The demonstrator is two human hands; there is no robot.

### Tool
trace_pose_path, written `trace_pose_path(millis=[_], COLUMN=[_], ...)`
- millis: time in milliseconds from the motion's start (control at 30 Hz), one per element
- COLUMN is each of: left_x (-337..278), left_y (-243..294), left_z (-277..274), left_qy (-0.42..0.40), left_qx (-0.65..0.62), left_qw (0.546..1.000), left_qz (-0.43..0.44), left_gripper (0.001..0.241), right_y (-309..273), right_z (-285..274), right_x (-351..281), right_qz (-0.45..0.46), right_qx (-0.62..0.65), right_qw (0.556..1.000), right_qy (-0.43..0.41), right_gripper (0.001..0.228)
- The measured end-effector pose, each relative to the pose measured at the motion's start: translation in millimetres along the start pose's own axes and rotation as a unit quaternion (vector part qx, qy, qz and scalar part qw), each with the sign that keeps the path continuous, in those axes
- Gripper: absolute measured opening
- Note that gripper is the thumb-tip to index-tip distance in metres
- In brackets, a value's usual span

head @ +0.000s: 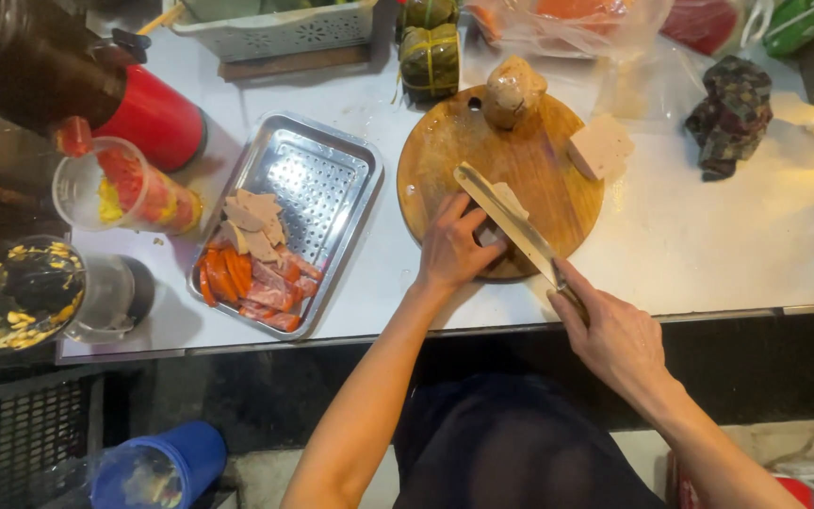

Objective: Slicing a block of meat on a wooden cutting board and placing the slices into a metal tray

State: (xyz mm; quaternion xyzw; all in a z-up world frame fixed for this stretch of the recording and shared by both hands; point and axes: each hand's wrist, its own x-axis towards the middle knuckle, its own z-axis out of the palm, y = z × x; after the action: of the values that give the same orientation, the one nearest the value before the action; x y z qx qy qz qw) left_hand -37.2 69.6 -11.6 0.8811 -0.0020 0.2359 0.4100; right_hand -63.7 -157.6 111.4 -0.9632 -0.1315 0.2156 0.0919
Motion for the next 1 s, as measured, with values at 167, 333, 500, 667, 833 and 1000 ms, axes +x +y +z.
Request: trace_pose_path(millis=[167, 333, 500, 667, 833, 1000], left_x=[-7.8, -6.6, -5.2, 1.9, 0.5, -3.0], left_y=[-28.4, -29.6, -26.5, -14.7, -20.7, -26.6], left_z=[19.6, 17.6, 16.8, 3.7, 4.9, 5.1], left_qy=[0.027, 0.032, 0.039, 0.030, 0.010, 0.001], left_qx=[-0.017, -0.021, -0.020, -0.021, -0.024, -0.030], left_qw=[0.999, 0.999, 0.999, 0.999, 1.000, 0.999], left_qz=[0.029, 0.035, 0.029, 0.030, 0.002, 0.018], left_gripper=[0.037, 0.040, 0.037, 0.037, 0.037, 0.049], right_y=[-1.5, -13.4, -16.7, -10.5, -17.2, -25.3], right_z=[3.3, -14.1, -15.3, -18.6, -18.6, -7.7], right_x=[-8.0, -15.6, -8.1, -16.8, 12.1, 62.7], right_qz=[0.040, 0.070, 0.078, 0.087, 0.073, -0.001], right_qx=[0.009, -0.023, -0.020, -0.048, -0.056, -0.032], right_qw=[0.999, 0.993, 0.990, 0.989, 0.988, 0.997], right_qy=[-0.036, -0.089, -0.113, -0.112, -0.123, -0.072], right_gripper=[0.053, 0.052, 0.053, 0.053, 0.053, 0.053])
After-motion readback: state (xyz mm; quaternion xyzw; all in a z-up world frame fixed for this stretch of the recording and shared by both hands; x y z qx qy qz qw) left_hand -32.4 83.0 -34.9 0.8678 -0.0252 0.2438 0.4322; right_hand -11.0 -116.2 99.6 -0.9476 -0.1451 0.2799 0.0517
